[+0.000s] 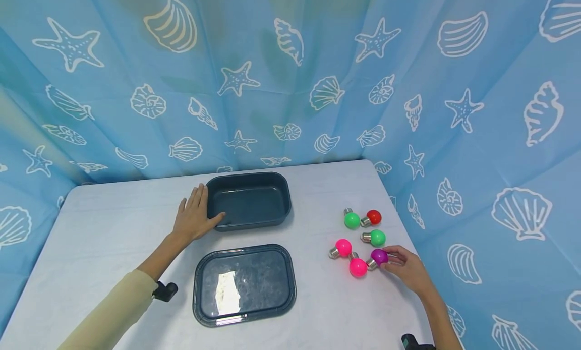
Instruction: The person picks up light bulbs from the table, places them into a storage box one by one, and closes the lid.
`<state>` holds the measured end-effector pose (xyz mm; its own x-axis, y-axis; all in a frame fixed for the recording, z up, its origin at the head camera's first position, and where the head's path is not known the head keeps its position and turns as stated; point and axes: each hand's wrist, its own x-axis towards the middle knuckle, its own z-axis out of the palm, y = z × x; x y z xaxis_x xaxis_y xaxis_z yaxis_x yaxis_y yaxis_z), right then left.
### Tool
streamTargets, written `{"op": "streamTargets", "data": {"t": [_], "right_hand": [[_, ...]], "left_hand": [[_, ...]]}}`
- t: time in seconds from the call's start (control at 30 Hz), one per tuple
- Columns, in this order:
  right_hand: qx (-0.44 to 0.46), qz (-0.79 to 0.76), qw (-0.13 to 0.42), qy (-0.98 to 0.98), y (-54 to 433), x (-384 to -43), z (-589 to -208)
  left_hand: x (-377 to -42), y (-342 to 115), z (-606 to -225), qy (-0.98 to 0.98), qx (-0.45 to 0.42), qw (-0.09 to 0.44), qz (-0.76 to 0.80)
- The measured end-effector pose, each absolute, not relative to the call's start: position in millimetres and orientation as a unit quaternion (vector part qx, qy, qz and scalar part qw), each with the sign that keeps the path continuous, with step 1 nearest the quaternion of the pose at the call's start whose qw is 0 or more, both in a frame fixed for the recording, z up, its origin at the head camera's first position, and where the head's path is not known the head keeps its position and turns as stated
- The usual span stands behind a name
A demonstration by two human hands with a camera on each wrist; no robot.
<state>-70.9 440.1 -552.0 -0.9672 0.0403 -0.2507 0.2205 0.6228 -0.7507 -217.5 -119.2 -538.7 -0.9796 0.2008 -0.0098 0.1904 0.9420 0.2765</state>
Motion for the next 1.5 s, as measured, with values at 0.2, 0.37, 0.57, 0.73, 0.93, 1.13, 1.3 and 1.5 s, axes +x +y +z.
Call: {"op": "streamTargets", "data": {"t": [0.2,0.37,0.57,0.73,0.93,1.13,1.3,1.5], "right_hand": [[0.087,-0.401,0.113,0.905,442.7,-68.6,-550.0],[0.086,-0.399,0.100,0.908,444.7,-63.7,-543.3],[0.074,-0.398,0.078,0.911,441.5,-59.5,-527.3],[0.051,-0.411,0.058,0.908,425.8,-64.3,-510.3],[0.018,-0.434,0.044,0.900,397.9,-74.5,-494.4],[-0.039,-0.462,0.039,0.885,364.4,-90.8,-487.5],[-0.082,-0.493,0.045,0.865,335.1,-104.5,-486.5],[-0.082,-0.497,0.042,0.863,301.1,-124.6,-485.4]], "left_hand": [[-220.0,-124.7,-538.5,0.985,0.113,0.017,0.130],[-221.0,-127.6,-538.5,0.984,0.124,0.012,0.130],[-217.3,-129.9,-538.7,0.983,0.129,0.009,0.130],[-215.2,-131.9,-538.4,0.983,0.133,0.007,0.128],[-214.4,-134.6,-538.7,0.981,0.149,0.012,0.123],[-209.8,-137.0,-541.8,0.978,0.152,-0.009,0.146],[-209.1,-136.6,-542.2,0.980,0.147,-0.003,0.138],[-210.7,-134.4,-541.2,0.980,0.150,-0.006,0.130]]}}
